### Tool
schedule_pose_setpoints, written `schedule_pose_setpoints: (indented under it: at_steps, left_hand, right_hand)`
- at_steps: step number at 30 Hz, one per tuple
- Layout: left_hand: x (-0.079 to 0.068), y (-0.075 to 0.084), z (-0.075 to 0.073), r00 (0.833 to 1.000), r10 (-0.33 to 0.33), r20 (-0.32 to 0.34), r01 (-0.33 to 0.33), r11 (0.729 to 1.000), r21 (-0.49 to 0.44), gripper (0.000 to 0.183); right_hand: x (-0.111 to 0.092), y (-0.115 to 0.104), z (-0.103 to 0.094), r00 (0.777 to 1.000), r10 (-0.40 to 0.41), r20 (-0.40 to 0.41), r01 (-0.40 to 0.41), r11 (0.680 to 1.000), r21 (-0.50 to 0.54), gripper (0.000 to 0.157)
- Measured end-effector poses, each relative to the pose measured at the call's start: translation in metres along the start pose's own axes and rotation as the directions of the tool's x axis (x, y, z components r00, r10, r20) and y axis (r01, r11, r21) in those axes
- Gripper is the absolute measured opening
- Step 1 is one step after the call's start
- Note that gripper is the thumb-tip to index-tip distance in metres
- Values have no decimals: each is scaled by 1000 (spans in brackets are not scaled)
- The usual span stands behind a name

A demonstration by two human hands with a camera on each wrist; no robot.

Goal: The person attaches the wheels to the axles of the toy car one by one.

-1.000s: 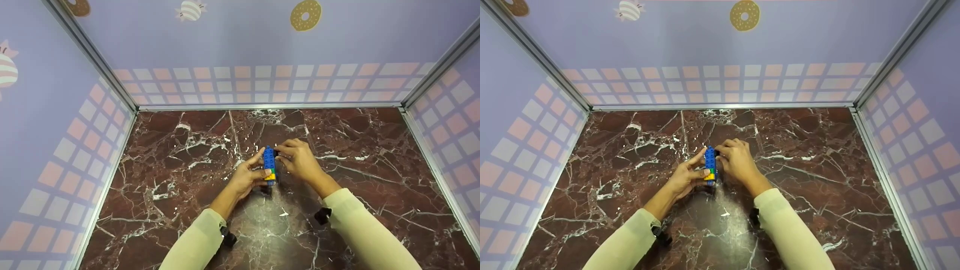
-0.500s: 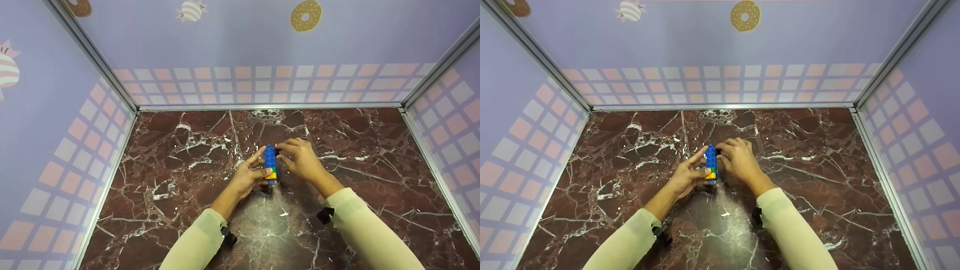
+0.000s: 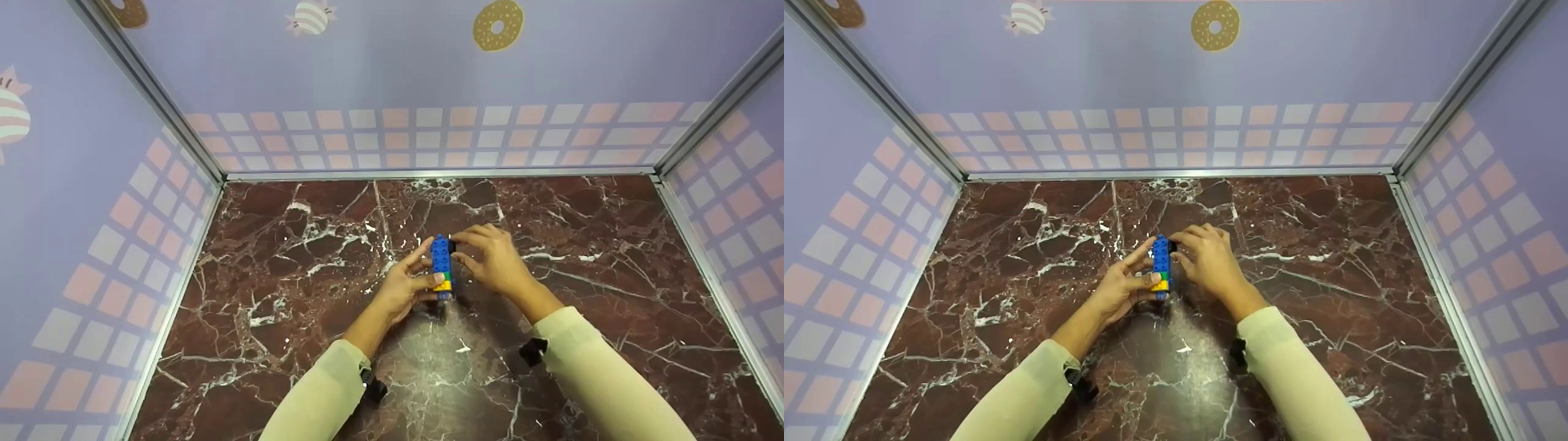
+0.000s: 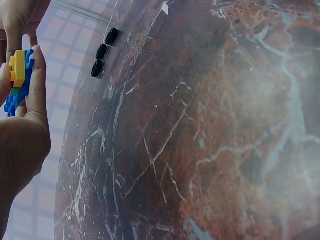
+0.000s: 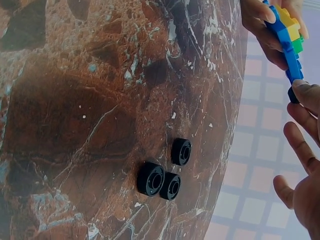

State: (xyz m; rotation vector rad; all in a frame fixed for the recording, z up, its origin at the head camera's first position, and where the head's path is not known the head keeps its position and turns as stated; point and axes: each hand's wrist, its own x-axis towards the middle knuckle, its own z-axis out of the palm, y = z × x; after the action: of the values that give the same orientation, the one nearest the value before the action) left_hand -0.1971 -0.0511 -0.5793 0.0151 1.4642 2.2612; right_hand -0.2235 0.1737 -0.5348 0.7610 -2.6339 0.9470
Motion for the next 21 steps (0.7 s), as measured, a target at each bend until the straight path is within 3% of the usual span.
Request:
schedule_pose_setpoints:
  at_steps: [10,17,21]
  left_hand:
    - [1,1,-4,1000,3,-23,-3,1000,-14,90]
    - [0,4,1,998,13,-60,-12,1000,16,91]
    - [1,5,3,997,21,-75,-18,999,38,90]
  right_hand:
    - [-3,6,-2,998,-64,23,65,998,-23,38]
    - [-8,11,-3,992,-117,45,120,990,-78,28]
    - [-11,14,-4,992,-98,77,106,989,-103,27]
